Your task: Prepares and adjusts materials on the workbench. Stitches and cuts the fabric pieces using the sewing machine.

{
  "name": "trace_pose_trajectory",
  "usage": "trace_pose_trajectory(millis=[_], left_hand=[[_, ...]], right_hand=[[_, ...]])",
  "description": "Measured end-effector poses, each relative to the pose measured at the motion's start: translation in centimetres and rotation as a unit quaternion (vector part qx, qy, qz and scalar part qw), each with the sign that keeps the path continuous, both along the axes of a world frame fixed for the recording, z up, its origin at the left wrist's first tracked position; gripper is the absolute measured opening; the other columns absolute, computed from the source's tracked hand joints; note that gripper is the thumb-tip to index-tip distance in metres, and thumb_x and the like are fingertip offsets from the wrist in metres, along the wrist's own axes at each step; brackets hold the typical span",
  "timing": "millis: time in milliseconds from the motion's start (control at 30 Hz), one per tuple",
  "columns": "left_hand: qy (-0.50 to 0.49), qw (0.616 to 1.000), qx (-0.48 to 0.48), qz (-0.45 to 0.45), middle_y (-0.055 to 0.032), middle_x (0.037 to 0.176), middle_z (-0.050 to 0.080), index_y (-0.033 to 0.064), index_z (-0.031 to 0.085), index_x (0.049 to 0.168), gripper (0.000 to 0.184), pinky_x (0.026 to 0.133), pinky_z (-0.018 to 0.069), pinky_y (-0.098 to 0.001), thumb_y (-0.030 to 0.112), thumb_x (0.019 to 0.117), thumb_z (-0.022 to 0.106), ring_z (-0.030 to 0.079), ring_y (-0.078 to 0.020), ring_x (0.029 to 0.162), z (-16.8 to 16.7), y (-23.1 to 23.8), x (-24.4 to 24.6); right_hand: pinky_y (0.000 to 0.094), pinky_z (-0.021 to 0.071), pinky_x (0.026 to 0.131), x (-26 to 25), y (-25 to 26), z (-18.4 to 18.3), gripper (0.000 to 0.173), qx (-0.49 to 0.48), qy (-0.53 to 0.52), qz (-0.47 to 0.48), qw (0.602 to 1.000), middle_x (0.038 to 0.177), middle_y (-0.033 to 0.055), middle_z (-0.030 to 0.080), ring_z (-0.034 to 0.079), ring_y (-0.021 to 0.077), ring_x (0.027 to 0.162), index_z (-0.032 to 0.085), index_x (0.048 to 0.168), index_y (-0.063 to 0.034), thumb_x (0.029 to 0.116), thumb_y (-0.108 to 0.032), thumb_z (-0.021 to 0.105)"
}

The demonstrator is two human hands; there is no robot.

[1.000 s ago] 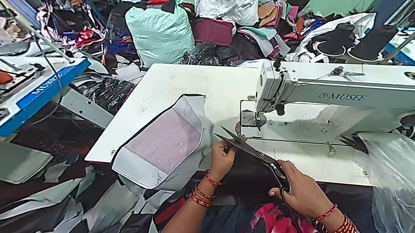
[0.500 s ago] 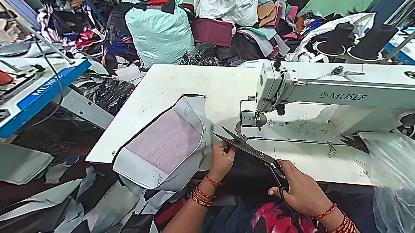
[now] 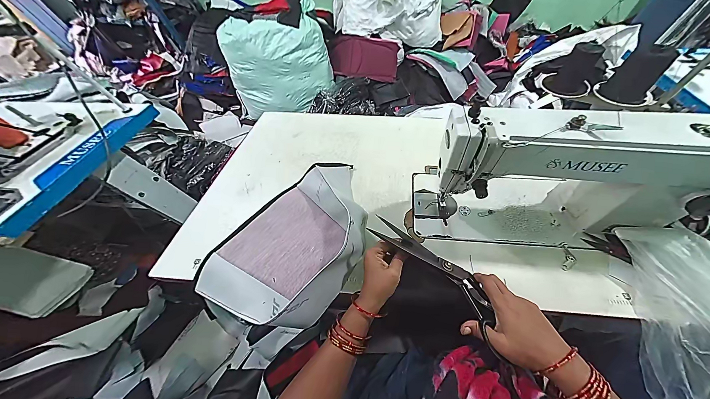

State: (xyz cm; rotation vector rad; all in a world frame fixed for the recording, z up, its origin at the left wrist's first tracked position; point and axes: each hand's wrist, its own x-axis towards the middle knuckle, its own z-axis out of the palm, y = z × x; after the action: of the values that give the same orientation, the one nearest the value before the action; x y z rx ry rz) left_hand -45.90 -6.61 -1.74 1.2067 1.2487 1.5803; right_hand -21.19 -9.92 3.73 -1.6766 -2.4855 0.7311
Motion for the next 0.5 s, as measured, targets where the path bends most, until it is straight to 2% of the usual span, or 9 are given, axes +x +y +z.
trace_pose_trajectory(millis=[167,367,500], left_hand=[[0.001,1.0,0.007,-0.004,-0.008,0.094,0.074,-0.0102,0.068,0.101,0.014,0.086,0.0591,-0.0227,-0.009,0.0891,0.061,0.071,-0.004,0.09,-0.21,0.02,-0.04],[0.014,1.0,0.013,-0.003,-0.007,0.094,0.073,-0.009,0.069,0.1,0.014,0.085,0.0587,-0.0227,-0.008,0.0881,0.061,0.069,-0.0033,0.088,-0.19,0.1,-0.14],[0.019,0.999,0.025,-0.01,-0.0073,0.094,0.073,-0.0084,0.069,0.099,0.014,0.086,0.0592,-0.0242,-0.008,0.0884,0.061,0.07,-0.0045,0.088,-0.46,0.21,-0.24]], right_hand=[[0.0564,0.0558,0.075,-0.03,0.25,0.74,0.092,-0.034,-0.003,-0.002,0.999,0.129,0.0188,0.061,0.069,0.0366,0.095,0.046,0.147,-0.0029,0.0825,-0.065,0.07],[0.0569,0.0553,0.077,0.11,0.47,0.36,0.09,-0.04,0.024,0.008,0.999,0.13,0.0195,0.062,0.069,0.0369,0.1,0.048,0.144,-0.0019,0.0835,-0.066,0.067],[0.0566,0.0545,0.083,0.14,0.48,0.29,0.087,-0.063,0.04,0.01,0.997,0.127,0.0193,0.063,0.068,0.036,0.105,0.05,0.141,-0.0016,0.0839,-0.065,0.066]])
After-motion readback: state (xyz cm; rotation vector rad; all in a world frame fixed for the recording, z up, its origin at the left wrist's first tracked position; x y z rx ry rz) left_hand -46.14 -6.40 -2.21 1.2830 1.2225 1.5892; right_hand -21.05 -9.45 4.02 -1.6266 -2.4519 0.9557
